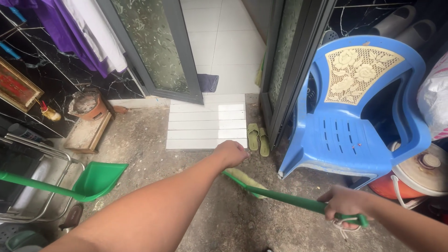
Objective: The person sweeps debris from a concrete floor into a green dustpan using a green broom, maneuvering the tools around a blue chair and various shoes.
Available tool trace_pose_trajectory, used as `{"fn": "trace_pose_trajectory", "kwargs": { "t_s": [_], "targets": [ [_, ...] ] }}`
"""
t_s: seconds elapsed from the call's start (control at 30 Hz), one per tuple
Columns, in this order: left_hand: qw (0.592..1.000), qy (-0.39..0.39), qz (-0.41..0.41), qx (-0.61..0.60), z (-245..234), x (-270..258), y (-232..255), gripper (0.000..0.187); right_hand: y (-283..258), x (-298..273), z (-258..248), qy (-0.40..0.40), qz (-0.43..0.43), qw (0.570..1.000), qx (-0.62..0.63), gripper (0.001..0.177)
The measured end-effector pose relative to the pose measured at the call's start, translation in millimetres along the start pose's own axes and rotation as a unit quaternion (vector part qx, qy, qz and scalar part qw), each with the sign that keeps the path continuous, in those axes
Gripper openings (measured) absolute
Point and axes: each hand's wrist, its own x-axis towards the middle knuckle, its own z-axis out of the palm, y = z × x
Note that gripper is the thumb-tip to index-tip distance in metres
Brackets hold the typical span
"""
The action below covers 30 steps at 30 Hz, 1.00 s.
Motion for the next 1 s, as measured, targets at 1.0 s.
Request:
{"fn": "trace_pose_trajectory", "kwargs": {
  "t_s": [1.0],
  "targets": [
    [0.992, -0.008, -0.126, -0.009, 76.9, -234.9, -130.2, 0.026, 121.6, -106.5, 117.2, 0.034, -0.016, 0.998, 0.051, 0.076]
  ]
}}
